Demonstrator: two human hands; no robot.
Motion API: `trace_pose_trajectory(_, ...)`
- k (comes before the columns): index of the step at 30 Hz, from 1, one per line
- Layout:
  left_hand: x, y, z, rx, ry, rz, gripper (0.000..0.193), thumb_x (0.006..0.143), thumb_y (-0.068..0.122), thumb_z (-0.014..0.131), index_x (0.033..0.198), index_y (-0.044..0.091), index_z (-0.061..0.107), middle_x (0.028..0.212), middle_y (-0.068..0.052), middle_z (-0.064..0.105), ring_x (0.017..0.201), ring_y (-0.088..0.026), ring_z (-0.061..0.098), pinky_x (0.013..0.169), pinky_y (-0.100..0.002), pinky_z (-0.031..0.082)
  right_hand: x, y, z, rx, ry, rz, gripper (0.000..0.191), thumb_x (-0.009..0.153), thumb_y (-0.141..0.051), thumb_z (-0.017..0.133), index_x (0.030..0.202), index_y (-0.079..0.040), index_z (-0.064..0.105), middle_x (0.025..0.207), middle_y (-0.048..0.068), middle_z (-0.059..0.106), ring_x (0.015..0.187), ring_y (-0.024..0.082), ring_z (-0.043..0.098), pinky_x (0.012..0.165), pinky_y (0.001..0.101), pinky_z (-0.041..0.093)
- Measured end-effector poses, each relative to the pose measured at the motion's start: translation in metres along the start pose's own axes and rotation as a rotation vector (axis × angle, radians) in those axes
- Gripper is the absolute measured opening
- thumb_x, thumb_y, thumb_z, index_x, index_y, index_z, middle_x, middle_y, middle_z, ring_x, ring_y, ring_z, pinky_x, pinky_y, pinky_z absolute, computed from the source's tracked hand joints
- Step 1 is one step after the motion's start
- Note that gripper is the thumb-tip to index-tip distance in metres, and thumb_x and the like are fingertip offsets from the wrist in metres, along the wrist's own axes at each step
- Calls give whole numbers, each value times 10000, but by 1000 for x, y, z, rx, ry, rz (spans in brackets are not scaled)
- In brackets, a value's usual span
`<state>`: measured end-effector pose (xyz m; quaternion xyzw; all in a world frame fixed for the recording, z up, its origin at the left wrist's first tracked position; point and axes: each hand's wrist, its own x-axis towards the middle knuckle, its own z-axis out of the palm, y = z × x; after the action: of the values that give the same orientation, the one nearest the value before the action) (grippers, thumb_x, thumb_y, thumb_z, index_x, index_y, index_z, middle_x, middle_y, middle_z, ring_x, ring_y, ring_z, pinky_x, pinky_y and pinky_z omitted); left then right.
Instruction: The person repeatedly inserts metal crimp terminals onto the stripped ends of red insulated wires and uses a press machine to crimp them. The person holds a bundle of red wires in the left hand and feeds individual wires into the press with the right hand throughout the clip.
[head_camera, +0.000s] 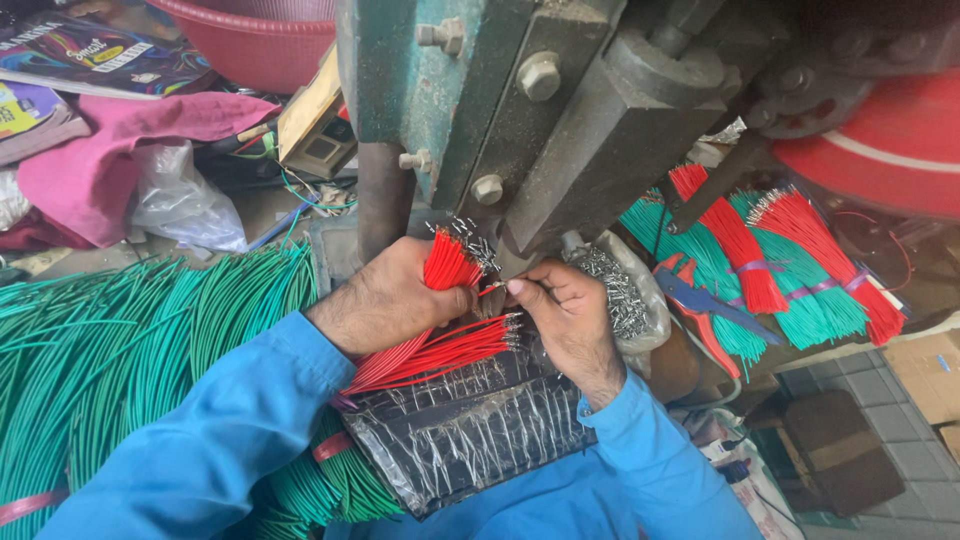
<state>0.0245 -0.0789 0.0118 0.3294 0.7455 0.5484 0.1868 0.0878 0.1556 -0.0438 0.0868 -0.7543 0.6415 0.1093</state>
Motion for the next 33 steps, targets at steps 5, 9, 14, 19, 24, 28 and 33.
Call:
trace_pose_trajectory(5,1,2,0,-81,-3,-25,138,845,122,685,923,24,742,722,-65,711,677,-139,680,661,-327,587,1,-2,-4,8,-5,10,83,979,-25,678,1007,51,694,939,86,759,864,108,707,802,254,581)
trace_pose_trajectory(9,5,4,3,76,53,36,190,812,138,699,963,25,725,746,-88,729,725,-152,707,731,-331,584,2,-3,-8,-52,8,9,82,971,-31,693,993,48,700,912,82,759,844,100,701,771,242,574)
trace_pose_trajectory(14,7,12,6,95,74,-29,221,798,156,705,971,19,717,761,-112,740,736,-176,723,755,-346,590,2,-4,-13,-63,13,48,96,961,-49,706,992,41,713,894,69,761,827,88,694,751,232,572)
trace_pose_trajectory(19,11,15,8,101,71,-71,226,796,162,708,970,18,722,760,-115,745,733,-183,731,757,-348,592,3,0,-18,-52,15,30,100,961,-57,717,996,36,717,899,57,752,829,73,676,747,221,558)
trace_pose_trajectory(24,14,8,10,96,75,-102,219,800,158,709,975,28,729,755,-108,741,723,-175,723,752,-343,591,3,5,-25,-184,19,13,97,956,-42,719,984,40,762,867,68,767,776,80,666,680,228,539)
trace_pose_trajectory(28,14,9,12,29,63,-37,181,827,135,694,967,26,733,743,-89,730,713,-149,695,717,-341,591,1,1,-26,-69,-5,23,78,980,-22,710,1013,47,731,898,70,756,822,82,681,730,223,553)
trace_pose_trajectory(33,15,17,18,-16,-18,126,166,855,161,732,966,38,733,783,-48,732,765,-110,673,734,-319,577,-16,-26,-37,-7,-60,-93,157,966,9,688,1111,63,708,1099,97,745,983,106,695,870,237,566)
